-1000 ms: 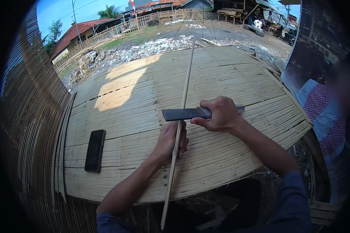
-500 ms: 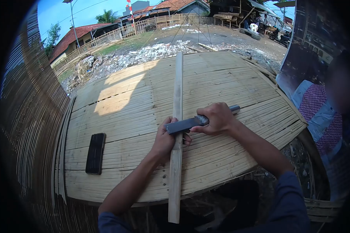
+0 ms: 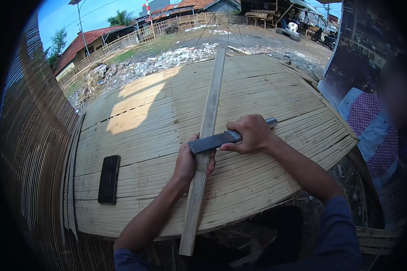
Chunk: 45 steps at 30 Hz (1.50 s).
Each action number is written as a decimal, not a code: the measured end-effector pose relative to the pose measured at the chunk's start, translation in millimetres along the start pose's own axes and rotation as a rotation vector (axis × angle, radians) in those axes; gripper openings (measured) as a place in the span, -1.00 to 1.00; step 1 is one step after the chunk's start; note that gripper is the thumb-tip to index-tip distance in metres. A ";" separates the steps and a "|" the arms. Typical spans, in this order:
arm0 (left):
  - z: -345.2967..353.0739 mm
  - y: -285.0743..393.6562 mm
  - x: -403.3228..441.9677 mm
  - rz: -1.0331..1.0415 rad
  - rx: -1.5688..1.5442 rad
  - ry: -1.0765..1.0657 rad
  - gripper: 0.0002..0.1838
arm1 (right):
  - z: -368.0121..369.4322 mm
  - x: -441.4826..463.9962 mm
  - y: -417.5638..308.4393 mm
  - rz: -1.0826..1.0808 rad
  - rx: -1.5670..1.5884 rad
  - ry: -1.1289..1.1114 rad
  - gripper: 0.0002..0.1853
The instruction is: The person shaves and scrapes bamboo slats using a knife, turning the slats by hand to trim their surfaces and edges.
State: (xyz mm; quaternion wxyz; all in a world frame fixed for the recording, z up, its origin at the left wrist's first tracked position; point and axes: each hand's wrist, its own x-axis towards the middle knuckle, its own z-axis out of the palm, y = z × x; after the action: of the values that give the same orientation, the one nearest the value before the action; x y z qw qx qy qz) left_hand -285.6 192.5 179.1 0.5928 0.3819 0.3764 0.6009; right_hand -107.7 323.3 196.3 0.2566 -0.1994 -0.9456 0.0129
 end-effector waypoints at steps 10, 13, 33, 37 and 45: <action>2.8 -0.6 -3.0 0.054 0.063 0.038 -0.57 | 0.1 7.6 3.3 0.133 -0.071 0.122 -0.23; 10.6 -5.6 -4.7 0.034 0.050 0.029 -0.60 | -1.8 3.0 12.4 0.154 -0.087 0.125 -0.24; 14.6 -2.5 -13.5 -0.131 -0.070 -0.125 -0.91 | -2.0 0.4 -11.5 -0.023 0.016 0.117 -0.22; 9.8 -5.4 -11.5 -0.107 -0.015 -0.170 -0.92 | 2.1 0.7 -4.6 -0.010 -0.033 0.126 -0.19; 9.9 -3.0 -12.1 -0.060 0.116 -0.135 -0.87 | 2.8 0.0 -10.9 -0.001 -0.100 0.145 -0.16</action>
State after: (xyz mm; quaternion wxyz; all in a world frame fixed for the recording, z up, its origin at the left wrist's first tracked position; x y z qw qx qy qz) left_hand -275.3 180.4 180.4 0.6115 0.4436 0.3813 0.5329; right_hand -113.1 313.4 195.3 0.3139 -0.2117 -0.9243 -0.0488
